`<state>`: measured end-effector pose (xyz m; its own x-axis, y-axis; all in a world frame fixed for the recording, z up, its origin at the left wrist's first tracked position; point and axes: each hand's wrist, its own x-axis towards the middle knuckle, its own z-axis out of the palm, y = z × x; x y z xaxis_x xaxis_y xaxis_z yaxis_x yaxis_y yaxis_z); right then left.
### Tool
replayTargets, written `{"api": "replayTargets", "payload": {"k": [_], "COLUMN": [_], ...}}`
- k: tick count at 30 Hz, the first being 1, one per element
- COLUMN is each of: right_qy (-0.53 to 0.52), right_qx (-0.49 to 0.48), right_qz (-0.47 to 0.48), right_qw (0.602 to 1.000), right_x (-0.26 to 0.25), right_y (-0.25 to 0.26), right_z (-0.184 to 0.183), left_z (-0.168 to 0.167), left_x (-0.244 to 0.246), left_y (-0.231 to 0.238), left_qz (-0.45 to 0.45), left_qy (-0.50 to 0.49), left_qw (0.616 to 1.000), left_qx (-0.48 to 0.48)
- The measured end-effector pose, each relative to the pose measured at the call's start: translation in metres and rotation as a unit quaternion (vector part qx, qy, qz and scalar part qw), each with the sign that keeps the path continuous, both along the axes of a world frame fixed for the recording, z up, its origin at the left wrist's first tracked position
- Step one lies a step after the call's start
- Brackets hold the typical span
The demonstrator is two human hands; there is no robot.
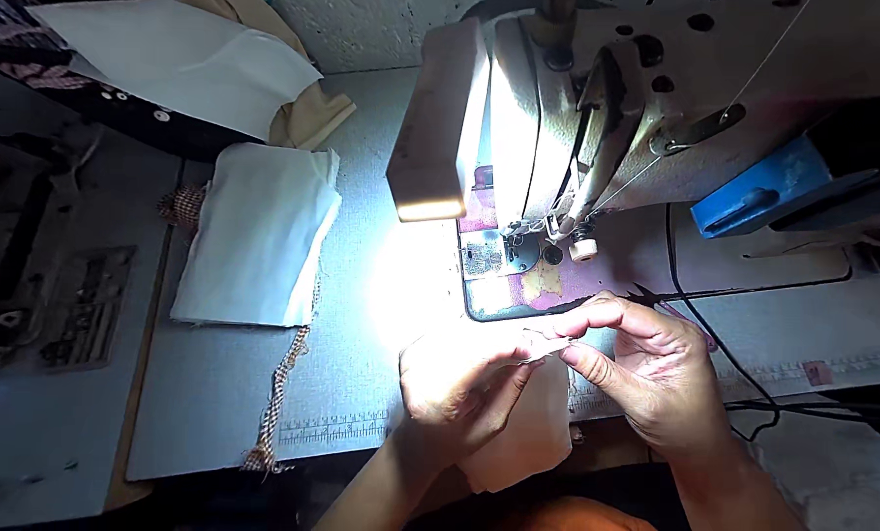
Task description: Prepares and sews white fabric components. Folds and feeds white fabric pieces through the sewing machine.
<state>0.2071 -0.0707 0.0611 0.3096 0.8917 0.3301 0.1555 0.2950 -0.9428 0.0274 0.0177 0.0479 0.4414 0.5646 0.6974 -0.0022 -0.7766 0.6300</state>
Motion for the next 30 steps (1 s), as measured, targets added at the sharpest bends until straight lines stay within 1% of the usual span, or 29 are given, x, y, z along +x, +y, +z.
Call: {"api": "replayTargets", "payload": {"k": [2,4,7,10,13,16,20,26,30], "right_qy": [-0.012,-0.015,-0.017,0.025,0.078,0.091,0.040,0.014,0.016], "right_qx": [0.001,-0.002,-0.034,-0.067,-0.076,-0.037,0.016,-0.014,-0.025], "right_qz": [-0.007,-0.017,-0.041,-0.047,-0.028,-0.013,0.065,0.074,0.090], "right_qw": [1.000,1.000,0.998,0.996,0.994,0.995,0.997,0.997,0.995], "right_x": [-0.001,-0.004,-0.008,-0.013,-0.012,-0.005,0.005,0.010,0.013], "right_y": [-0.002,-0.004,-0.002,0.007,0.014,0.016,0.013,0.010,0.005], "right_z": [0.002,0.003,0.004,-0.001,-0.002,-0.003,0.000,0.007,0.010], "left_z": [0.002,0.004,0.007,0.011,0.012,0.013,0.010,0.011,0.013], "left_x": [-0.001,0.000,0.003,0.005,0.005,0.003,0.001,-0.003,-0.003], "left_y": [-0.002,-0.004,-0.003,0.006,0.013,0.015,0.013,0.008,0.005], "left_qz": [-0.012,-0.022,-0.043,-0.051,-0.055,-0.075,-0.085,-0.095,-0.096], "left_qy": [-0.004,-0.011,-0.024,-0.004,0.001,-0.007,-0.018,-0.008,-0.003], "left_qw": [1.000,0.998,0.980,0.957,0.944,0.940,0.950,0.973,0.978], "left_qx": [-0.015,-0.060,-0.191,-0.286,-0.326,-0.333,-0.299,-0.210,-0.184]}}
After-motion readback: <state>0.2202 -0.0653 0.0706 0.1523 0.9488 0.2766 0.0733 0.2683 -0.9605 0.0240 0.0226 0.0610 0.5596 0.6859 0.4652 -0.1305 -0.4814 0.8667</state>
